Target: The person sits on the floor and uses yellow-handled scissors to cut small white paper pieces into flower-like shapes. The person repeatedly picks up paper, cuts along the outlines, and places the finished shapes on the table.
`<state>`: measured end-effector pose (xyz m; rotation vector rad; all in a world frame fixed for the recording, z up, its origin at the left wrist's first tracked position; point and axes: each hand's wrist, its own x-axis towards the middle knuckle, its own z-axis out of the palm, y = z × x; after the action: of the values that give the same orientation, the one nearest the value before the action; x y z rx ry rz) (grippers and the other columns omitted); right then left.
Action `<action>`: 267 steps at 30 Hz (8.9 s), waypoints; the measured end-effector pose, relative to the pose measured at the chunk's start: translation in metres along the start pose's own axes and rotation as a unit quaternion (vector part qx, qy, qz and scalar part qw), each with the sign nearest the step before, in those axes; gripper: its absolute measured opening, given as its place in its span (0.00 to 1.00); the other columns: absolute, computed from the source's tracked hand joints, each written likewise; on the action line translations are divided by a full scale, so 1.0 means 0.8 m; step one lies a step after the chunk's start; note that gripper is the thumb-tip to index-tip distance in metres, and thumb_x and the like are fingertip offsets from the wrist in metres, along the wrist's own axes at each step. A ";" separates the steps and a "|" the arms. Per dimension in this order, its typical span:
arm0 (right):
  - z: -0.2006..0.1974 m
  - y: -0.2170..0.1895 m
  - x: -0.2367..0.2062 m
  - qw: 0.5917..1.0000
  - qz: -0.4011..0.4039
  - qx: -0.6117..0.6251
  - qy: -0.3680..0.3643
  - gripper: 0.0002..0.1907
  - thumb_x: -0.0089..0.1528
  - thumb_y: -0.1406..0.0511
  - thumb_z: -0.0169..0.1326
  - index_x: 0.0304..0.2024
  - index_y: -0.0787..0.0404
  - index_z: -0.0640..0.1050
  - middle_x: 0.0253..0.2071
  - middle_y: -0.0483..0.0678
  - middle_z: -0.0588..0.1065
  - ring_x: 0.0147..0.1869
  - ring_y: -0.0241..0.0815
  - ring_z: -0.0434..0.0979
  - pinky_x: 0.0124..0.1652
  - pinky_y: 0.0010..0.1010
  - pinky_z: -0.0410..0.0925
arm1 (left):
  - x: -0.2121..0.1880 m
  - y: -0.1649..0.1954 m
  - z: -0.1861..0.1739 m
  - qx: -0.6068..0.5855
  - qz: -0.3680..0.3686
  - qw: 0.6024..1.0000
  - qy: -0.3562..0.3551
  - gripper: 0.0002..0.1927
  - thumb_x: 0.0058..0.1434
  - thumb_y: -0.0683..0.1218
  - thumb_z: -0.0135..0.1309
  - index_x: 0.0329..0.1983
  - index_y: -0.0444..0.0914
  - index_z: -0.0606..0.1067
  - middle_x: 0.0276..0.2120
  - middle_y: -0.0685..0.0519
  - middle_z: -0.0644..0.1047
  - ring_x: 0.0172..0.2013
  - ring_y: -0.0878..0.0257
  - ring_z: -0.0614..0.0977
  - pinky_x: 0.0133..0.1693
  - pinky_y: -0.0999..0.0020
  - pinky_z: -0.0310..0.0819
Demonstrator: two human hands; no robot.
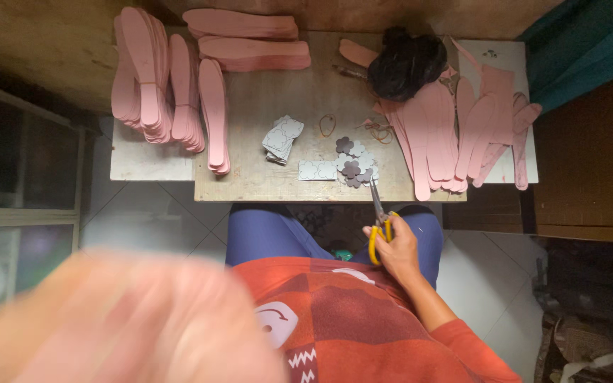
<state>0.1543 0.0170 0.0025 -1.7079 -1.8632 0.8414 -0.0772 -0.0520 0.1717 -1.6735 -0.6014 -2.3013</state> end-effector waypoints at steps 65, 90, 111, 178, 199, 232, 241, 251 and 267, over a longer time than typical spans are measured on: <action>-0.027 0.010 -0.056 0.929 -0.077 0.224 -0.284 0.56 0.51 0.23 0.38 0.53 0.63 0.67 0.29 0.43 0.66 0.28 0.33 0.64 0.27 0.26 0.66 | -0.241 -0.010 0.053 -0.158 -0.706 0.683 0.100 0.20 0.62 0.33 0.57 0.57 0.27 0.67 0.46 0.41 0.80 0.46 0.64 0.82 0.48 0.72 0.79; -0.036 0.010 -0.061 0.922 -0.078 0.230 -0.302 0.54 0.52 0.22 0.37 0.47 0.64 0.68 0.24 0.42 0.65 0.23 0.32 0.65 0.24 0.24 0.64 | -0.233 -0.014 0.043 -0.177 -0.696 0.691 0.083 0.19 0.63 0.33 0.57 0.56 0.27 0.69 0.45 0.44 0.79 0.43 0.65 0.83 0.44 0.73 0.81; -0.050 -0.009 -0.054 0.901 -0.072 0.268 -0.333 0.62 0.50 0.21 0.38 0.62 0.65 0.64 0.33 0.42 0.64 0.33 0.33 0.61 0.32 0.25 0.64 | -0.232 -0.003 0.048 -0.198 -0.717 0.663 0.079 0.19 0.63 0.34 0.57 0.55 0.28 0.68 0.45 0.44 0.79 0.44 0.66 0.82 0.46 0.72 0.80; -0.047 0.018 -0.049 0.894 -0.064 0.268 -0.352 0.52 0.54 0.25 0.41 0.53 0.64 0.68 0.33 0.43 0.66 0.35 0.33 0.66 0.35 0.26 0.66 | -0.205 -0.015 0.046 -0.090 -0.739 0.666 -0.044 0.27 0.59 0.36 0.61 0.61 0.35 0.69 0.34 0.53 0.81 0.31 0.74 0.79 0.34 0.81 0.75; -0.062 0.030 -0.039 0.904 -0.097 0.185 -0.373 0.48 0.52 0.23 0.40 0.35 0.60 0.68 0.25 0.41 0.65 0.26 0.32 0.65 0.26 0.25 0.61 | -0.186 -0.028 0.031 -0.028 -0.733 0.674 -0.090 0.33 0.55 0.37 0.66 0.64 0.36 0.69 0.35 0.52 0.81 0.31 0.75 0.79 0.33 0.81 0.75; -0.032 0.007 -0.046 0.893 -0.094 0.305 -0.317 0.64 0.53 0.23 0.37 0.69 0.67 0.60 0.32 0.44 0.64 0.34 0.36 0.63 0.36 0.28 0.65 | -0.238 -0.002 0.058 -0.220 -0.757 0.611 0.076 0.16 0.62 0.39 0.59 0.47 0.36 0.64 0.35 0.45 0.78 0.18 0.65 0.80 0.18 0.73 0.74; -0.032 -0.001 -0.050 0.932 -0.086 0.229 -0.267 0.64 0.51 0.21 0.33 0.65 0.66 0.64 0.30 0.43 0.65 0.31 0.35 0.65 0.32 0.27 0.66 | -0.239 0.001 0.063 -0.217 -0.760 0.610 0.054 0.14 0.63 0.39 0.60 0.42 0.36 0.65 0.28 0.48 0.78 0.17 0.66 0.78 0.17 0.72 0.73; -0.032 0.000 -0.049 0.943 -0.043 0.208 -0.255 0.65 0.45 0.20 0.36 0.62 0.64 0.67 0.26 0.42 0.67 0.26 0.32 0.68 0.27 0.25 0.67 | -0.256 0.000 0.064 -0.224 -0.746 0.625 0.057 0.13 0.64 0.39 0.60 0.40 0.35 0.66 0.30 0.49 0.79 0.20 0.67 0.79 0.22 0.75 0.74; -0.042 0.000 -0.042 0.916 -0.133 0.262 -0.274 0.63 0.57 0.24 0.34 0.69 0.71 0.60 0.37 0.47 0.66 0.38 0.37 0.64 0.40 0.30 0.66 | -0.235 -0.002 0.068 -0.237 -0.764 0.596 0.065 0.16 0.63 0.38 0.59 0.46 0.34 0.63 0.33 0.46 0.77 0.19 0.64 0.78 0.16 0.69 0.72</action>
<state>0.1818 -0.0119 0.0277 -0.9169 -1.8937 1.6418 0.0285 -0.0354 0.0080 -0.9686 -2.2028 -3.8810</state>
